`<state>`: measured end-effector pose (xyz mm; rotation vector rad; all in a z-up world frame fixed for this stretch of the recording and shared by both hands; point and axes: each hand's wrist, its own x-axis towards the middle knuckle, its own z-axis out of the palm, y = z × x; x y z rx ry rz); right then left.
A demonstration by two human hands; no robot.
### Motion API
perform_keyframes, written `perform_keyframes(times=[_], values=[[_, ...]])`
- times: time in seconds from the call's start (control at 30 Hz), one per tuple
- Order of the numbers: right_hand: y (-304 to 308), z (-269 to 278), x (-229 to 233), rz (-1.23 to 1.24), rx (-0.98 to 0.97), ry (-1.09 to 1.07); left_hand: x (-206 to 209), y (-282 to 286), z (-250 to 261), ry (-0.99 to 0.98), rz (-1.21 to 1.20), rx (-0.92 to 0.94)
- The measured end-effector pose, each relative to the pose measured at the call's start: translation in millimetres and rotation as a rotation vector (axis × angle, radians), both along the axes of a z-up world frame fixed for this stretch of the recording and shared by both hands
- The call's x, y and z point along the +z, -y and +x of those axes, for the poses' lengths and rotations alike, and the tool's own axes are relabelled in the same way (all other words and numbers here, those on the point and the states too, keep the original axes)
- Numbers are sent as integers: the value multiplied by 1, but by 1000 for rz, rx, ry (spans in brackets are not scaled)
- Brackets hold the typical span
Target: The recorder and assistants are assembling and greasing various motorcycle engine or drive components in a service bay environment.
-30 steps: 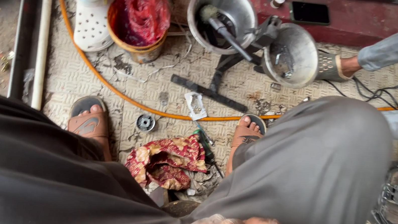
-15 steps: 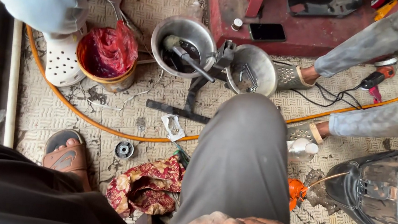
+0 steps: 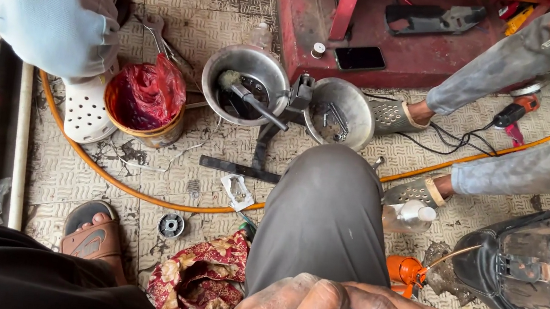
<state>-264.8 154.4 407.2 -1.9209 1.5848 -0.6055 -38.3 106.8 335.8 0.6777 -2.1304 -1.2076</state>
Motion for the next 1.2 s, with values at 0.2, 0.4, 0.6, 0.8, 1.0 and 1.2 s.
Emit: perform_keyframes(times=[0.2, 0.4, 0.6, 0.8, 1.0, 1.2], values=[[15, 0, 15, 78, 23, -66, 54, 50, -12, -36, 30, 42], [14, 0, 16, 373, -8, -9, 54, 50, -7, -63, 194, 9], [-15, 32, -11, 653, -67, 59, 1, 1, 8, 340, 303, 48], [-47, 28, -43, 474, 116, 404, -25, -41, 38, 207, 549, 101], [-51, 29, -43, 390, 150, 161, -38, -66, 29, 321, 580, 165], [-55, 24, -57, 251, 258, -6, -42, -86, 14, 570, 573, 275]])
